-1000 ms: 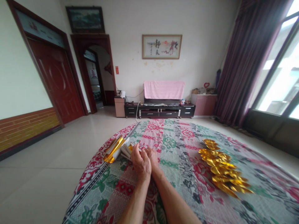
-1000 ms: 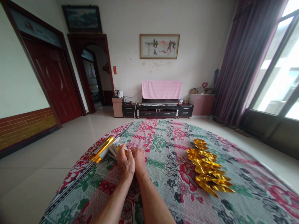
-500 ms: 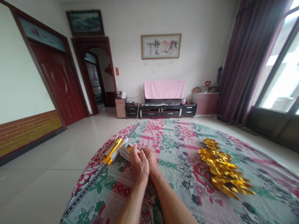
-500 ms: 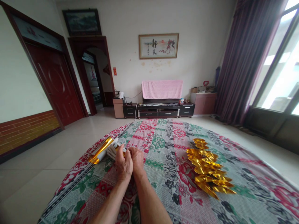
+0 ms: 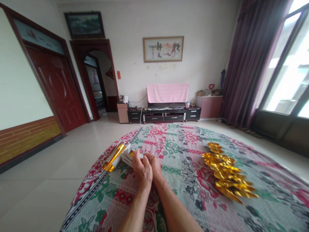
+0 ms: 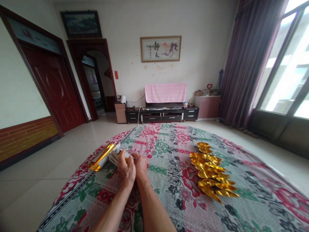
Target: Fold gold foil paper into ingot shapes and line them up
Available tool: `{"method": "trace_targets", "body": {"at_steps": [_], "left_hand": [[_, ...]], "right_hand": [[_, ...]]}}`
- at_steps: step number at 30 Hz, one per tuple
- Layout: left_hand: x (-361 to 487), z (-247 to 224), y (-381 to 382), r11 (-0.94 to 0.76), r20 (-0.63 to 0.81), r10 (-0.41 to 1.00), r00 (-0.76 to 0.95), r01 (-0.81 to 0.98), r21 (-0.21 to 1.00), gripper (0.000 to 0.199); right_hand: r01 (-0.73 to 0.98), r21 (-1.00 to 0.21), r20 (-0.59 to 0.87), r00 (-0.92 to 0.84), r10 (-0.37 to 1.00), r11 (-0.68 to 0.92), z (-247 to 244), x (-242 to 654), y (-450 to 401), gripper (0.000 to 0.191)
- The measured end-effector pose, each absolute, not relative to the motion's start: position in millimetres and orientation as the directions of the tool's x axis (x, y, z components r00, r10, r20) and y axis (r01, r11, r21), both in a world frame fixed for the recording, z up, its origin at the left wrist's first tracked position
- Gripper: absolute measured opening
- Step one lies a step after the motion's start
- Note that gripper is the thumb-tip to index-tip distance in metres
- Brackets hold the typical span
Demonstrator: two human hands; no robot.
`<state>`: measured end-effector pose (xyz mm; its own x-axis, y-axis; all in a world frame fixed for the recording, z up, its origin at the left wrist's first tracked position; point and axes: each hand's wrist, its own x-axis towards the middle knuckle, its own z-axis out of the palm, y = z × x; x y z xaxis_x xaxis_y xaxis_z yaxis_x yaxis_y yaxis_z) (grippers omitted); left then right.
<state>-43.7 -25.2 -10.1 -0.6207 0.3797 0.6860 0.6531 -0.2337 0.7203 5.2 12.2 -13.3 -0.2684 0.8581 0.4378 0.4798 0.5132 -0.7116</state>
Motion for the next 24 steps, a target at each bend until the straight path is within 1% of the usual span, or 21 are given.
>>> {"method": "trace_targets", "body": {"at_steps": [3, 6, 11, 16, 21, 24], "left_hand": [[-43.2, -10.6, -25.5, -0.253, 0.698, 0.368, -0.614, 0.656, 0.711, 0.038], [-43.0, -11.3, -25.6, -0.265, 0.704, 0.368, -0.607, 0.658, 0.705, 0.039], [-42.8, -12.3, -24.9, -0.265, 0.695, 0.358, -0.623, 0.646, 0.716, 0.041], [-43.6, -15.6, -22.8, -0.245, 0.682, 0.374, -0.629, 0.642, 0.727, 0.043], [-44.1, -17.5, -22.6, -0.232, 0.675, 0.397, -0.622, 0.644, 0.729, 0.043], [-42.8, -15.0, -24.3, -0.226, 0.688, 0.388, -0.614, 0.66, 0.716, 0.041]], "right_hand": [[0.476, -0.74, 0.404, -0.251, 0.88, 0.475, -10.7, 6.6, 12.1, 0.021], [0.465, -0.789, 0.364, -0.172, 0.915, 0.402, -10.8, 7.5, 13.2, 0.029], [0.431, -0.837, 0.341, -0.068, 0.938, 0.336, -10.8, 8.6, 13.0, 0.033], [0.356, -0.888, 0.361, 0.152, 0.92, 0.29, -5.4, 12.7, 9.1, 0.037], [0.37, -0.88, 0.352, 0.084, 0.932, 0.299, -5.2, 13.9, 8.6, 0.036], [0.326, -0.886, 0.394, 0.149, 0.907, 0.331, -8.5, 14.9, 11.3, 0.037]]}}
